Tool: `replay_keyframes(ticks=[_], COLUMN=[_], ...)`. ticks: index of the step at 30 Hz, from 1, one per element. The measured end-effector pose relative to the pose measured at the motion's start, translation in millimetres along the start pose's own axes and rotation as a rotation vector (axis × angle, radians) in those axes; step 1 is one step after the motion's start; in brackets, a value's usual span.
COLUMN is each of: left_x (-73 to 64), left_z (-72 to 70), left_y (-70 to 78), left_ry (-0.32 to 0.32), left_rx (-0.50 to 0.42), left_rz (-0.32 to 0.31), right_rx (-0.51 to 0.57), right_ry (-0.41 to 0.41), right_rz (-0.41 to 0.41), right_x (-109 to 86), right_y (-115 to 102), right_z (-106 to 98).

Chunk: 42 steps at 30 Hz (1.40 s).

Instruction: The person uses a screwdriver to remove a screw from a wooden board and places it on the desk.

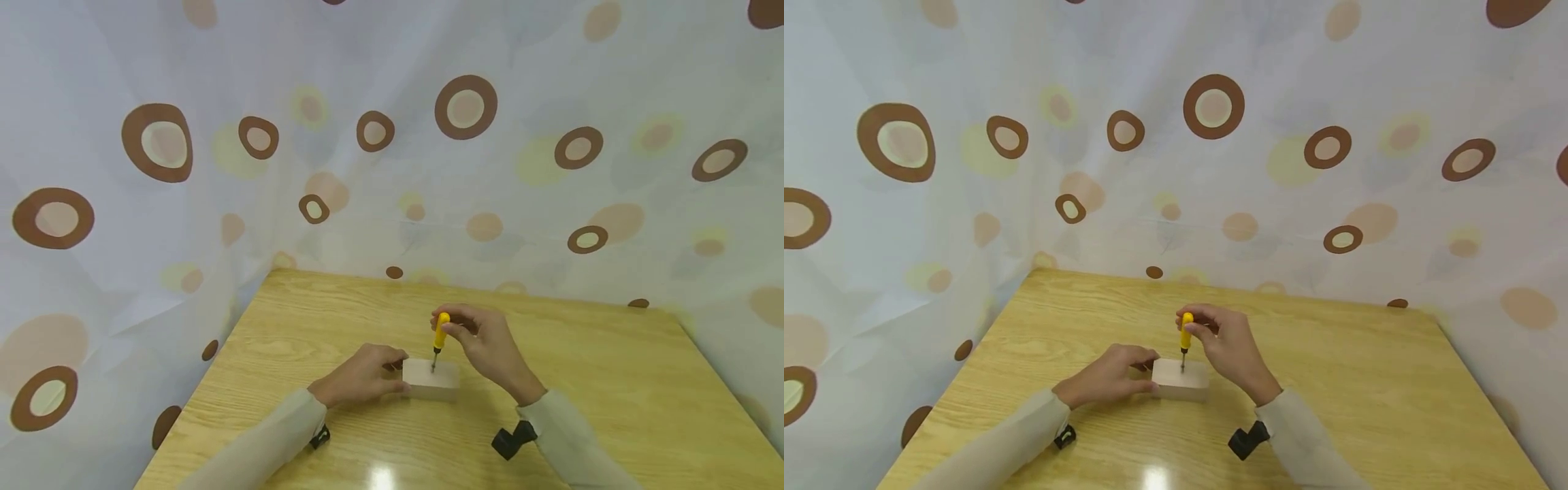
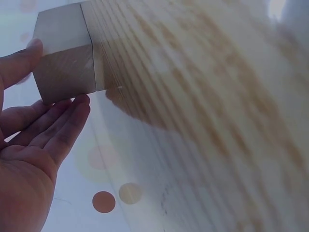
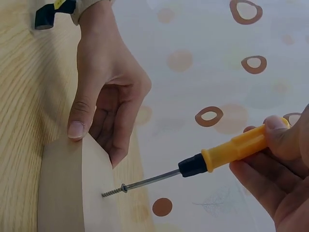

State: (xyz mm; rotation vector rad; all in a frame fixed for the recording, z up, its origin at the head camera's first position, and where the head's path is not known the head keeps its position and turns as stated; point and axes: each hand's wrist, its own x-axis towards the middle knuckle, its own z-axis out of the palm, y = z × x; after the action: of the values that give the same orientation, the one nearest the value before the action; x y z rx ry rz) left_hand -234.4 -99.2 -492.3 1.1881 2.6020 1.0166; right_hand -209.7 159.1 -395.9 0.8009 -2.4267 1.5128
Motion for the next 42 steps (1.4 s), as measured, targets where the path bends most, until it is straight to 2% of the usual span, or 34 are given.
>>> replay_keyframes(ticks=[2,5,12,19,22,26,28,30,33,37,39,42], left_x=[0.5,1.4,0.9,2.3,2.1,2.5,2.8,3.1,2.8,1.6,0.8,0.6], left_z=[-1.3,-2.3,-0.4,0.4,0.3,-0.2,-0.8,-1.4,-2.5,-3.0,-2.6,-0.4], left_y=[0.6,0.4,3.0,4.1,3.9,4.6,5.2,5.7,6.4,6.0,5.4,3.0], left_ry=[0.005,0.009,-0.012,-0.027,-0.027,-0.024,-0.021,-0.020,-0.022,-0.024,-0.020,-0.013], left_rx=[0.019,0.032,0.032,0.048,0.051,0.054,0.059,0.064,0.064,0.055,0.050,0.044], left_rz=[0.010,0.019,0.019,-0.010,-0.009,0.002,0.005,0.004,-0.001,-0.006,-0.002,0.003], right_rx=[0.036,0.071,0.094,0.194,0.151,0.069,0.052,0.052,0.098,0.156,0.148,0.087], right_ry=[-0.051,-0.077,0.000,-0.138,-0.104,0.017,0.049,0.038,-0.039,-0.109,-0.097,-0.010], right_rz=[0.012,0.055,0.118,0.087,0.102,0.129,0.123,0.106,0.085,0.115,0.142,0.159], right_x=[1.6,2.2,-4.2,-2.0,-3.2,-5.1,-5.1,-4.4,-3.2,-2.2,-2.0,-1.6], right_y=[-1.0,-0.6,4.3,7.8,6.2,3.1,2.1,2.1,3.1,4.2,4.1,3.5], right_z=[-2.0,-3.9,-0.2,-9.0,-7.7,-4.8,-5.0,-6.7,-10.6,-12.6,-11.1,-6.8])
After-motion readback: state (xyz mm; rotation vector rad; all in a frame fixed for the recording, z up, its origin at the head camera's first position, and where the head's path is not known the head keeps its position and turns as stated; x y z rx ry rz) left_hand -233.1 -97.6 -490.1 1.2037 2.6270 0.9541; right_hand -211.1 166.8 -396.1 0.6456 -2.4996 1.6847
